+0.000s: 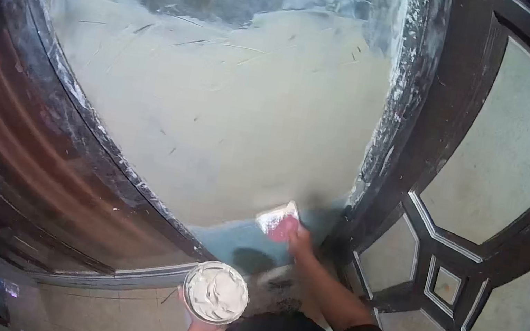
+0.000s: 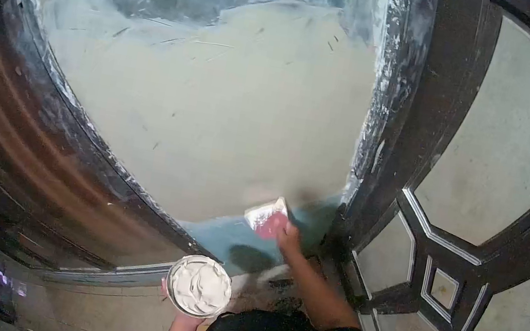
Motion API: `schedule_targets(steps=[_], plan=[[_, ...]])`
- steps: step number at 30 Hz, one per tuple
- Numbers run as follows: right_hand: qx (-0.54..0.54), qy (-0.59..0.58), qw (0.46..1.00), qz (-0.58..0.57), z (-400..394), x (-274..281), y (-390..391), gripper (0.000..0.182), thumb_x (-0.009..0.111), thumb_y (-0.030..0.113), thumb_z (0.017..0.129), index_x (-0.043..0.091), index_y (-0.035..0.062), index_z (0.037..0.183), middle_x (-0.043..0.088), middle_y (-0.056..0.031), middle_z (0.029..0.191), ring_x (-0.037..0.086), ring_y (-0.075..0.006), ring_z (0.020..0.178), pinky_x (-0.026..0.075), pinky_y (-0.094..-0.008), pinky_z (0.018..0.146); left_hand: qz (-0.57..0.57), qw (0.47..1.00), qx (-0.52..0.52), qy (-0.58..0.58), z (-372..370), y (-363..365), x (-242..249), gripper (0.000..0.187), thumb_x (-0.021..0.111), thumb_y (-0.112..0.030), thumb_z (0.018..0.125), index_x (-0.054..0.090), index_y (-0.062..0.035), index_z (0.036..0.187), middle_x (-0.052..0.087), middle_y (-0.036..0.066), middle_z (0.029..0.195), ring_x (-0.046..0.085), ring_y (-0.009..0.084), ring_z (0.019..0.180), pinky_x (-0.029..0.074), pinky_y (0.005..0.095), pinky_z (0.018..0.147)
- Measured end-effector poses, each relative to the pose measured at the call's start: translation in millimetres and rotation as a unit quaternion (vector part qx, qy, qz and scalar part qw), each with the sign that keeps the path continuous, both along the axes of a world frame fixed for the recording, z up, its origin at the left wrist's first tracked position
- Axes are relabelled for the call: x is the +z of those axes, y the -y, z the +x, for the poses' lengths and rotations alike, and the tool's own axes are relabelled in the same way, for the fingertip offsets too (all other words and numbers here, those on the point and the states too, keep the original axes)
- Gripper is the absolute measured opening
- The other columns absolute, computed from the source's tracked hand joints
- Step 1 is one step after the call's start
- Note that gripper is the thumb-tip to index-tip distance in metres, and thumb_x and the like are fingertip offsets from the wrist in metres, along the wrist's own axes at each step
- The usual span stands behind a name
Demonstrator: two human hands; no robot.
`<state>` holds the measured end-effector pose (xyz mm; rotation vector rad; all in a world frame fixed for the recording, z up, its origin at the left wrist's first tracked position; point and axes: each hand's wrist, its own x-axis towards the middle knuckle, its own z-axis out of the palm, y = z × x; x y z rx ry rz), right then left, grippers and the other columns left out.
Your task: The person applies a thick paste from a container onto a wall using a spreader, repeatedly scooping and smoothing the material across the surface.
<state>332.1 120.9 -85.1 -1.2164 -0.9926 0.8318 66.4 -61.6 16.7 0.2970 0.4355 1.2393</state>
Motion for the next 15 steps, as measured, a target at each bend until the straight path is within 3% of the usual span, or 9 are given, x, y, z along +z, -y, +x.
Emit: schedule_targets(steps=[2,4,5,6,9,10,11,13,15], plan=[[0.07,-0.015,0.991,-0.115,-6,31,29,0.028,0.056,0.029,0.098,0.063,0.0064,0.112,0.061,0.0033,0.079,0.052,-0.0054,0.066,0.044,-0.0252,0.056,-0.006,0.993,-0.004,0.117,-8,1,-9,0.097,0.026,-0.087,0.076,0.038,-0.0215,0.146,0.038,0.009,0.15,0.037,0.038,0.135,0.03,0.0608,0.109],[0.12,-0.004,0.989,0.09,-22,94,-2,0.026,0.054,0.028,0.098,0.063,0.0062,0.109,0.057,0.0035,0.071,0.049,-0.0045,0.056,0.04,-0.0242,0.048,-0.003,0.998,0.012,0.057,-9,1,-6,0.097,0.025,-0.087,0.076,0.038,-0.0212,0.146,0.039,0.008,0.15,0.038,0.0381,0.135,0.03,0.0606,0.109],[0.123,0.018,0.99,0.063,-30,160,-3,0.024,0.055,0.026,0.098,0.063,0.0051,0.107,0.058,0.0029,0.07,0.049,-0.0053,0.053,0.039,-0.0237,0.047,-0.002,1.0,0.022,-0.006,-8,0,-2,0.097,0.024,-0.087,0.077,0.038,-0.021,0.146,0.039,0.008,0.15,0.039,0.0381,0.134,0.031,0.0604,0.108],[0.177,-0.031,0.98,0.088,-36,223,-3,0.027,0.057,0.025,0.098,0.063,0.0001,0.106,0.062,0.0004,0.077,0.056,-0.0095,0.065,0.046,-0.0264,0.058,-0.004,1.0,0.024,-0.006,-5,-4,3,0.097,0.024,-0.087,0.077,0.038,-0.021,0.146,0.039,0.008,0.15,0.039,0.0381,0.134,0.031,0.0604,0.108],[0.158,0.003,0.975,0.153,-72,340,-22,0.032,0.058,0.032,0.097,0.062,0.0002,0.101,0.062,-0.0017,0.074,0.051,-0.008,0.055,0.042,-0.0249,0.051,0.022,0.995,-0.026,0.091,1,-12,17,0.099,0.027,-0.087,0.075,0.039,-0.0186,0.145,0.041,0.011,0.147,0.044,0.0388,0.13,0.036,0.0594,0.106],[0.155,0.005,0.975,0.159,-81,360,-25,0.032,0.058,0.032,0.097,0.062,-0.0001,0.101,0.062,-0.0013,0.076,0.048,-0.0068,0.054,0.042,-0.0245,0.051,-0.023,0.999,0.015,0.039,-2,-14,7,0.099,0.029,-0.087,0.075,0.04,-0.0179,0.145,0.042,0.013,0.146,0.044,0.0391,0.13,0.036,0.0593,0.106],[0.142,0.015,0.97,0.197,-89,374,-24,0.035,0.058,0.033,0.097,0.061,-0.0015,0.101,0.062,-0.0021,0.076,0.048,-0.0081,0.053,0.042,-0.0257,0.051,-0.024,0.999,0.017,0.039,-4,-14,7,0.099,0.029,-0.087,0.075,0.04,-0.0179,0.145,0.042,0.013,0.146,0.044,0.0391,0.13,0.036,0.0593,0.106],[0.082,0.074,0.983,0.148,-95,364,-30,0.036,0.056,0.033,0.098,0.061,-0.0024,0.1,0.063,-0.0036,0.076,0.055,-0.0104,0.057,0.046,-0.0272,0.053,0.028,0.999,-0.028,0.031,-8,-16,5,0.096,0.033,-0.085,0.074,0.036,-0.0217,0.147,0.038,0.011,0.15,0.038,0.0389,0.135,0.031,0.0602,0.109],[0.037,0.11,0.981,0.157,-90,280,-62,0.038,0.054,0.034,0.098,0.061,-0.0029,0.101,0.065,-0.0058,0.077,0.064,-0.0138,0.065,0.049,-0.0283,0.056,-0.011,0.999,0.008,0.036,-13,-13,4,0.099,0.029,-0.087,0.074,0.04,-0.0185,0.145,0.043,0.013,0.146,0.043,0.0392,0.131,0.035,0.0596,0.107]])
